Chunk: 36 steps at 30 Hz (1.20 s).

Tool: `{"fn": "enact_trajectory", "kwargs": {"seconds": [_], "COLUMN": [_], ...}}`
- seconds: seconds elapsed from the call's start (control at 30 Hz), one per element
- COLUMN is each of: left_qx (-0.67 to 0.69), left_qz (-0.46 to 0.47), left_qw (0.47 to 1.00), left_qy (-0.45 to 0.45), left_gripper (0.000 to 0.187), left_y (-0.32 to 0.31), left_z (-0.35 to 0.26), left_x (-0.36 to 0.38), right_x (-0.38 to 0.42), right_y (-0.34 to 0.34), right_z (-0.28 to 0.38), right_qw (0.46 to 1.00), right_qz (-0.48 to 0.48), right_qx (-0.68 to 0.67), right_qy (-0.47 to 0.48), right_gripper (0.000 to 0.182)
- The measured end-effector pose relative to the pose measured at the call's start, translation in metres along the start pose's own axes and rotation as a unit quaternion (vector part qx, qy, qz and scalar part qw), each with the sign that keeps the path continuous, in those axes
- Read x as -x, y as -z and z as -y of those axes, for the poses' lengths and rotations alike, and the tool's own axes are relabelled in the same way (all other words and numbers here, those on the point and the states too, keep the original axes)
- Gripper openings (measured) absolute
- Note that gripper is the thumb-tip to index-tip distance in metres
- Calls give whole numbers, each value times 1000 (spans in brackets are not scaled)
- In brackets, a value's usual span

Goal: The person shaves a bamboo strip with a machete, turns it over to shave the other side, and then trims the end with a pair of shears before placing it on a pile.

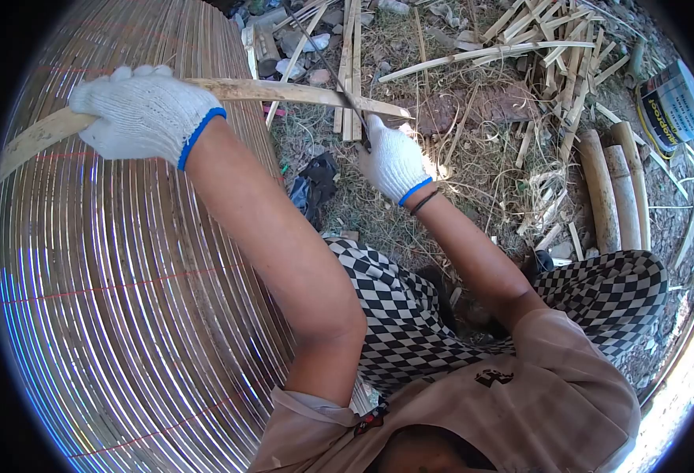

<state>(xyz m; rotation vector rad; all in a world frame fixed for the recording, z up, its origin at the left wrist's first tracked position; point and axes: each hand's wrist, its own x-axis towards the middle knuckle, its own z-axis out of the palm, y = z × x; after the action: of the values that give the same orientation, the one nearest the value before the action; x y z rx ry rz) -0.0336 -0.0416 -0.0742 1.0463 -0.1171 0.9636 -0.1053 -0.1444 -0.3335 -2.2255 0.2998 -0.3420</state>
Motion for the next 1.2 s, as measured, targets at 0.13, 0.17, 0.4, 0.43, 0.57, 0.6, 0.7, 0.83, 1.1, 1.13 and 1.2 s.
{"fn": "enact_trajectory", "kwargs": {"seconds": [0.13, 0.17, 0.4, 0.43, 0.57, 0.6, 0.7, 0.83, 1.1, 1.13, 1.2], "left_qx": [14, 13, -1, -3, -55, -58, -50, -45, -28, -35, -57], "left_qz": [-12, -3, -23, -23, -29, -28, -24, -18, -22, -18, -14], "left_qw": [1000, 1000, 1000, 1000, 998, 998, 998, 998, 999, 998, 997], "left_qy": [13, 10, 7, 0, -24, -14, 10, -32, -29, -42, -41], "left_gripper": [23, 23, 26, 27, 36, 36, 38, 40, 40, 40, 41], "left_y": [-3, -3, 7, 6, 10, 14, 17, 19, 10, 8, 14], "left_z": [2, 2, 9, 9, 15, 17, 20, 35, 27, 26, 26], "left_x": [-3, -5, -13, -13, -22, -22, -23, -34, -28, -27, -20], "right_x": [-17, -7, -30, -24, 1, -7, -6, 9, 6, 2, -8], "right_y": [14, 22, 5, 15, 4, -7, -9, 15, 21, 17, -4], "right_z": [3, 15, -4, 5, 20, 8, 13, 34, 15, 16, -4], "right_qw": [999, 999, 1000, 1000, 1000, 1000, 1000, 998, 998, 998, 999], "right_qz": [-2, -5, 7, 10, 3, -5, -6, 34, 41, 35, 17], "right_qx": [24, 28, 27, 28, 2, -16, 0, 49, 41, 44, 42], "right_qy": [22, 44, -1, 8, 21, 7, 7, 12, 15, 5, -22], "right_gripper": [41, 41, 33, 33, 33, 33, 36, 40, 31, 31, 32]}}
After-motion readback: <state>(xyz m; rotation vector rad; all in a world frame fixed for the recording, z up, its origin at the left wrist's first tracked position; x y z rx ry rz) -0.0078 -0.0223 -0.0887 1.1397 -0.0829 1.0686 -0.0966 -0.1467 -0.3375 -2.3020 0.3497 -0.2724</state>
